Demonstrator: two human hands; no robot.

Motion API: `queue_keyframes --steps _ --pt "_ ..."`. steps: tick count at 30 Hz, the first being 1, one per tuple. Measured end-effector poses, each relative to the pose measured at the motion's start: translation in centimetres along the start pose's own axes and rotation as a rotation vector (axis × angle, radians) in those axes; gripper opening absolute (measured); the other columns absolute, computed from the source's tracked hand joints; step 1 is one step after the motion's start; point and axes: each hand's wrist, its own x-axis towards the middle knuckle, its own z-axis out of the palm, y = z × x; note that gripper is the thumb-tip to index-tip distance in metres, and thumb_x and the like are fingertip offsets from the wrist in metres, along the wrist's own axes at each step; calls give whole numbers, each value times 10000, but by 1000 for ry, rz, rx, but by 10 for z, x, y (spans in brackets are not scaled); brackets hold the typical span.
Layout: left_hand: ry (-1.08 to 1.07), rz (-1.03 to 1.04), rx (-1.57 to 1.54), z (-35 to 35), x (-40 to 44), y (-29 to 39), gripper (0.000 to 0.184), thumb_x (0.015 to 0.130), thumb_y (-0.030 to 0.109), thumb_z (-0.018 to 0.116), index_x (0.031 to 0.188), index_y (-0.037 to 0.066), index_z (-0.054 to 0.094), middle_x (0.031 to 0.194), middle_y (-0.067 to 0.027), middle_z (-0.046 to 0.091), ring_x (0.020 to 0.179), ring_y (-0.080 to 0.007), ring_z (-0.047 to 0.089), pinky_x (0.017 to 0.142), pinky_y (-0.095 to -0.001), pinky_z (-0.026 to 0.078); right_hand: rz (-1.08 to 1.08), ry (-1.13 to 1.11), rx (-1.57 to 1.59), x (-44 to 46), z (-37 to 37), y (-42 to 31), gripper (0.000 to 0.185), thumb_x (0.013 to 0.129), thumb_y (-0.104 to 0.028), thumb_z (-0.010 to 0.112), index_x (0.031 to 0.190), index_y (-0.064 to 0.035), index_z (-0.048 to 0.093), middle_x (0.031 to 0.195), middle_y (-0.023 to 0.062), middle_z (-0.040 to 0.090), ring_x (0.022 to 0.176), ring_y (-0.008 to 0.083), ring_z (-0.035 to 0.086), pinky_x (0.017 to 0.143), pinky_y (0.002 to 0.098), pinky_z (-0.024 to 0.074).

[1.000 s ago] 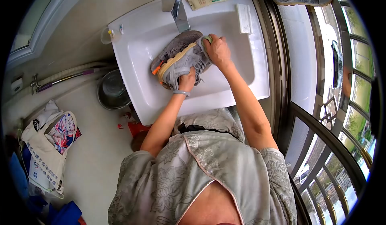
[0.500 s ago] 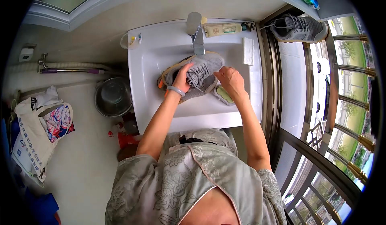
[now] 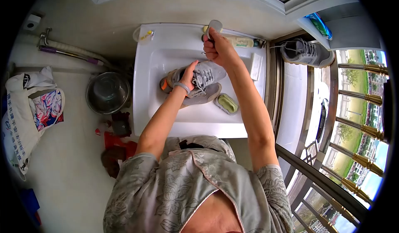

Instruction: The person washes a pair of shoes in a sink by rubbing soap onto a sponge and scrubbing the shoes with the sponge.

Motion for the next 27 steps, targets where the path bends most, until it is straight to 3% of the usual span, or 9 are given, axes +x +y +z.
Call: queue_keyframes --steps 7,9,11,13,15,17,20,24,27 --pt "-48 -53 -14 9 -3 9 568 929 425 620 1289 -7 542 1228 -146 647 1098 -267 656 1002 -421 513 71 -59 185 0 -1 -15 429 1056 -413 374 837 -65 499 612 -31 385 479 69 260 409 233 182" --pt "-39 -36 -34 16 -6 13 555 932 418 620 1283 -6 543 1224 -150 650 1090 -266 662 995 -417 519 -138 85 -128 -22 -2 -7 480 1057 -471 359 852 -73 530 611 -32 392 478 62 268 402 220 206" --pt "-43 -9 -28 20 -5 16 521 936 415 618 1256 7 568 1203 -145 661 1061 -257 675 976 -408 532 -516 398 -643 -50 -11 14 515 1062 -454 366 858 -19 548 639 24 457 519 112 361 485 288 331" --pt "-98 -13 -16 18 1 16 471 935 407 622 1208 24 603 1162 -137 681 1027 -244 689 949 -397 547 -677 713 -813 -68 -42 57 481 1059 -432 402 888 -15 572 658 79 532 560 191 485 569 328 410" --pt "-56 -28 -6 22 4 15 437 933 408 624 1173 43 626 1113 -119 699 973 -233 701 918 -384 559 -616 882 -1103 -81 -87 112 348 1009 -364 542 925 -31 602 770 125 617 723 279 603 632 376 462" --pt "-22 -89 52 14 20 11 423 940 409 613 1163 51 627 1082 -101 704 933 -227 703 896 -378 564 -552 856 -1687 -90 -134 170 310 881 -338 706 993 -65 610 972 153 648 917 338 628 719 414 496" --pt "-13 -54 124 14 25 4 420 895 441 648 1098 74 638 993 -65 696 871 -187 685 816 -344 568 -292 698 -1866 -111 -139 214 433 773 -352 794 1071 -113 589 1068 139 613 995 341 609 798 445 514" --pt "-19 -62 118 13 24 10 437 886 449 661 1113 76 644 1002 -76 700 896 -207 685 853 -365 557 73 583 -1669 -91 -145 215 528 737 -376 813 1128 -124 564 1112 148 621 986 360 638 803 452 538" --pt "-7 -85 97 -1 39 14 465 894 451 654 1153 66 639 1013 -89 702 920 -237 687 885 -382 549 87 706 -1432 -99 -140 208 585 752 -389 808 1166 -61 556 1108 179 636 959 364 657 801 443 536"
